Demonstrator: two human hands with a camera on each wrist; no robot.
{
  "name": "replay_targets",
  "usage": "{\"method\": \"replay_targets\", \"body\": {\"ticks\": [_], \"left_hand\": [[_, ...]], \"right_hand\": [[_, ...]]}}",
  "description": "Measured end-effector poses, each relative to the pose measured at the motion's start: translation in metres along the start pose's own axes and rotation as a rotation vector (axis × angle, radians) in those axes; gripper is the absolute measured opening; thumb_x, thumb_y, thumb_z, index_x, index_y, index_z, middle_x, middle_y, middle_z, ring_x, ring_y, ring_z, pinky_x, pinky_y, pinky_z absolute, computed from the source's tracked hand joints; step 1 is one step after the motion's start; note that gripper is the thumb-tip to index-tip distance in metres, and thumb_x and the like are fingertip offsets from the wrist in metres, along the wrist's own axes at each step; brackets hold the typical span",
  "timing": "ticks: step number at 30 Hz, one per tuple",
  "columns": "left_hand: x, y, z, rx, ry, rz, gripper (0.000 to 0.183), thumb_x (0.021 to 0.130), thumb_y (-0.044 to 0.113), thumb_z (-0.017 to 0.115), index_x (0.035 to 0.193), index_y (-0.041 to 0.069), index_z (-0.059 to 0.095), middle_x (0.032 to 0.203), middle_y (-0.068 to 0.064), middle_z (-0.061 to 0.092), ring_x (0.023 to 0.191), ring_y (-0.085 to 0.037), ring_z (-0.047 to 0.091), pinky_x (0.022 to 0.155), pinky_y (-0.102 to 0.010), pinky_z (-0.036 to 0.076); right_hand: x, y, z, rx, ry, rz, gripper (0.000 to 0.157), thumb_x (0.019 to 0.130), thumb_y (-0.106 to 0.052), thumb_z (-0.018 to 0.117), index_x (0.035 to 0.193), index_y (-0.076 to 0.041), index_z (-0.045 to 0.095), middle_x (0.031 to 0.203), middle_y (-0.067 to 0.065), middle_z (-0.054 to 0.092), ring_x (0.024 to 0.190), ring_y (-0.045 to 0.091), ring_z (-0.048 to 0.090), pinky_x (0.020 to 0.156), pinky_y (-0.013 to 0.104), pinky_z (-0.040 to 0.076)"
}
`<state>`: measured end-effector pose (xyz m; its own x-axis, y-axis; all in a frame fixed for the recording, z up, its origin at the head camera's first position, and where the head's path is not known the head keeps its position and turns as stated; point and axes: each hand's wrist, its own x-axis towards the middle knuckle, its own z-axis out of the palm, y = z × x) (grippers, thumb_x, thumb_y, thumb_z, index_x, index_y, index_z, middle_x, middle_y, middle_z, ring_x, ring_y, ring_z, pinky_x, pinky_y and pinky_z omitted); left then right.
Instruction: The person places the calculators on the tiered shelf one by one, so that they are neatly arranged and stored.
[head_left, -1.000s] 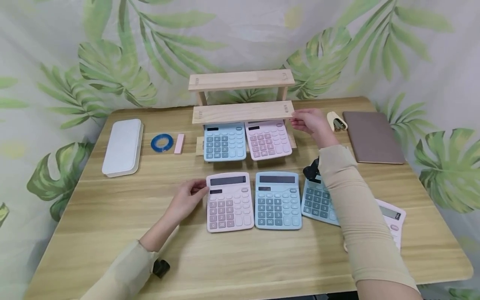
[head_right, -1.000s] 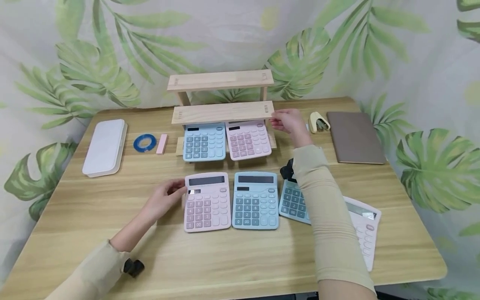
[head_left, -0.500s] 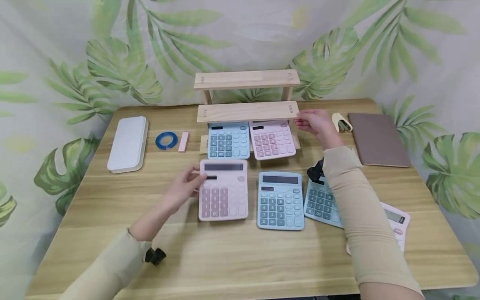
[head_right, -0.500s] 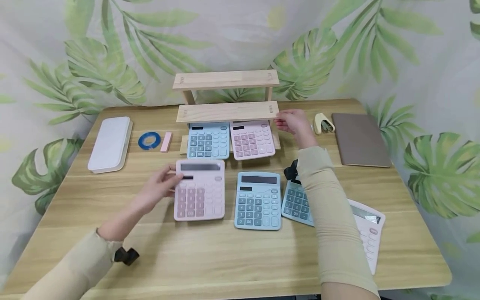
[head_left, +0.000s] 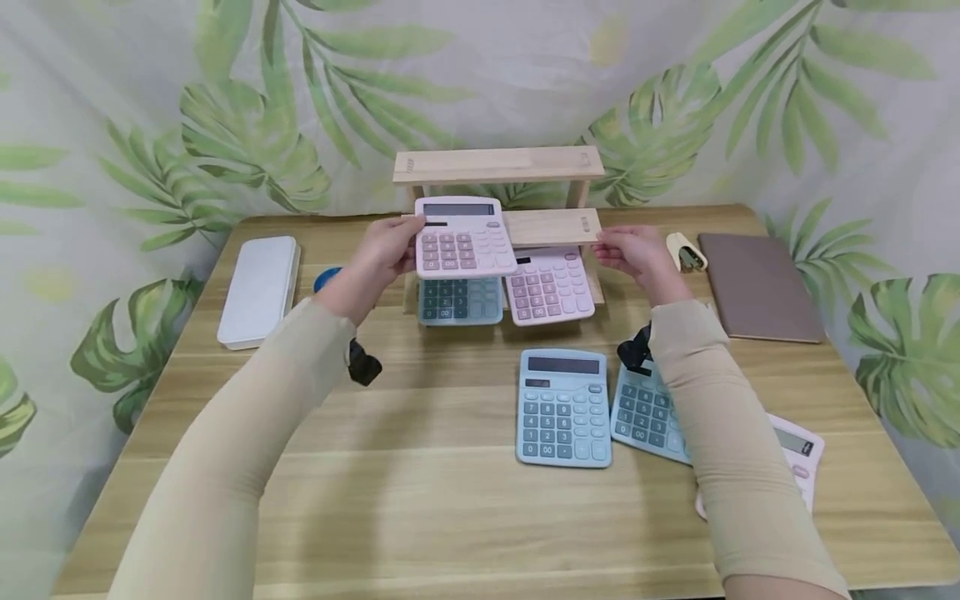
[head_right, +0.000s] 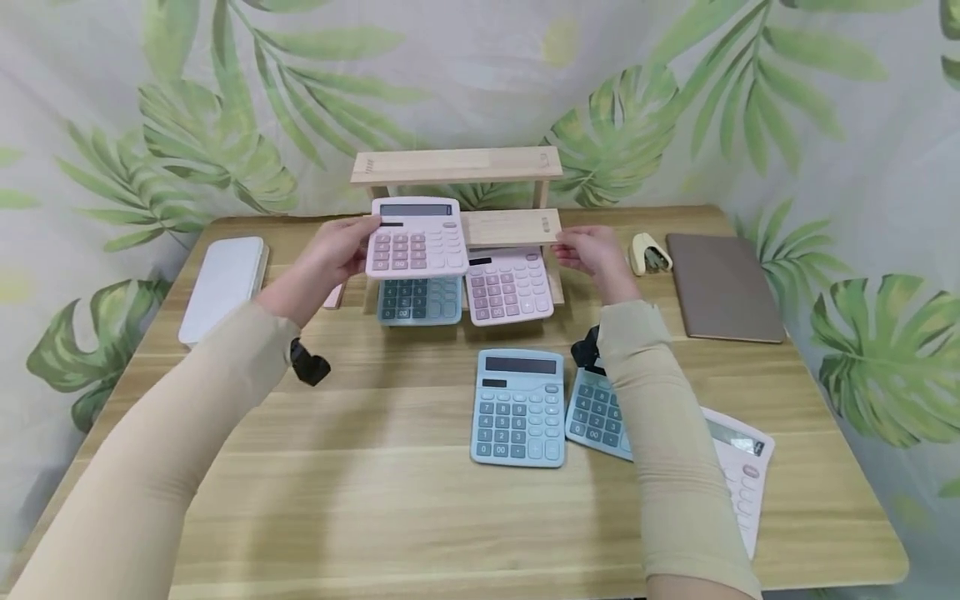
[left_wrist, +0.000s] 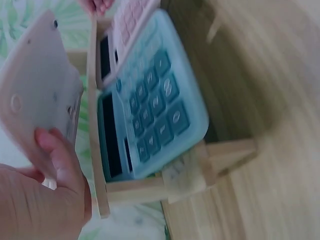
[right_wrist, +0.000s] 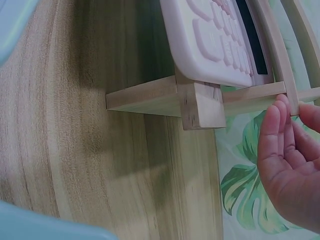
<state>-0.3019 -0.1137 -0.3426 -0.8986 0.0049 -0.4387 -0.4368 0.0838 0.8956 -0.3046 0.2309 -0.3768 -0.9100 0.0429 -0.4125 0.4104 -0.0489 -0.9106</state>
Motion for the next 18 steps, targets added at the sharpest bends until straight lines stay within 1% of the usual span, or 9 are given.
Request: {"method": "replay_targets", "body": {"ticks": [3,5,9,11,14,18], "left_hand": [[0.014,0.006,0.004,0.014,0.012,-0.009,0.045,0.095,0.031,0.048,0.133,0.007,0.048,0.075,0.001,0.061,0.058,-0.006,0.057,0.052,-0.016,0.052],[0.019,0.009,0.005,0.012,0.022,-0.015,0.044,0.096,0.031,0.048,0.133,0.007,0.048,0.079,0.001,0.060,0.059,-0.005,0.056,0.052,-0.015,0.051],[0.022,0.013,0.007,-0.010,0.038,-0.038,0.041,0.096,0.024,0.047,0.135,0.008,0.046,0.084,0.000,0.058,0.061,-0.005,0.055,0.055,-0.014,0.050],[0.022,0.014,0.010,0.008,0.039,-0.042,0.043,0.096,0.020,0.047,0.137,0.010,0.043,0.087,0.001,0.057,0.065,-0.005,0.054,0.059,-0.014,0.050],[0.021,0.014,0.015,0.035,0.041,-0.007,0.046,0.096,0.015,0.047,0.141,0.011,0.038,0.095,-0.001,0.057,0.073,-0.006,0.053,0.066,-0.014,0.049],[0.020,0.013,0.022,0.056,0.090,0.060,0.050,0.095,0.009,0.045,0.143,0.009,0.033,0.120,-0.007,0.055,0.093,-0.010,0.054,0.081,-0.017,0.050]], "right_hand": [[0.001,0.000,-0.001,0.005,-0.005,-0.013,0.047,0.091,-0.008,0.055,0.134,0.006,0.042,0.071,0.001,0.069,0.065,0.009,0.066,0.076,0.022,0.058],[0.001,0.000,-0.001,0.004,-0.008,-0.014,0.048,0.091,-0.008,0.056,0.135,0.006,0.041,0.071,0.001,0.069,0.065,0.009,0.066,0.074,0.021,0.058],[0.001,0.000,-0.002,0.007,-0.007,0.001,0.048,0.091,-0.008,0.056,0.135,0.005,0.041,0.069,0.001,0.068,0.064,0.009,0.066,0.072,0.021,0.058],[0.001,0.000,-0.002,0.010,-0.005,-0.004,0.048,0.091,-0.008,0.055,0.135,0.006,0.041,0.068,0.000,0.068,0.063,0.009,0.066,0.071,0.021,0.058],[0.001,-0.001,-0.003,0.016,0.000,-0.018,0.048,0.091,-0.008,0.055,0.135,0.006,0.041,0.068,0.000,0.068,0.061,0.009,0.065,0.069,0.020,0.058],[0.002,-0.001,-0.003,0.023,-0.004,-0.023,0.048,0.091,-0.007,0.055,0.135,0.007,0.040,0.068,0.001,0.068,0.059,0.008,0.064,0.067,0.020,0.058]]}}
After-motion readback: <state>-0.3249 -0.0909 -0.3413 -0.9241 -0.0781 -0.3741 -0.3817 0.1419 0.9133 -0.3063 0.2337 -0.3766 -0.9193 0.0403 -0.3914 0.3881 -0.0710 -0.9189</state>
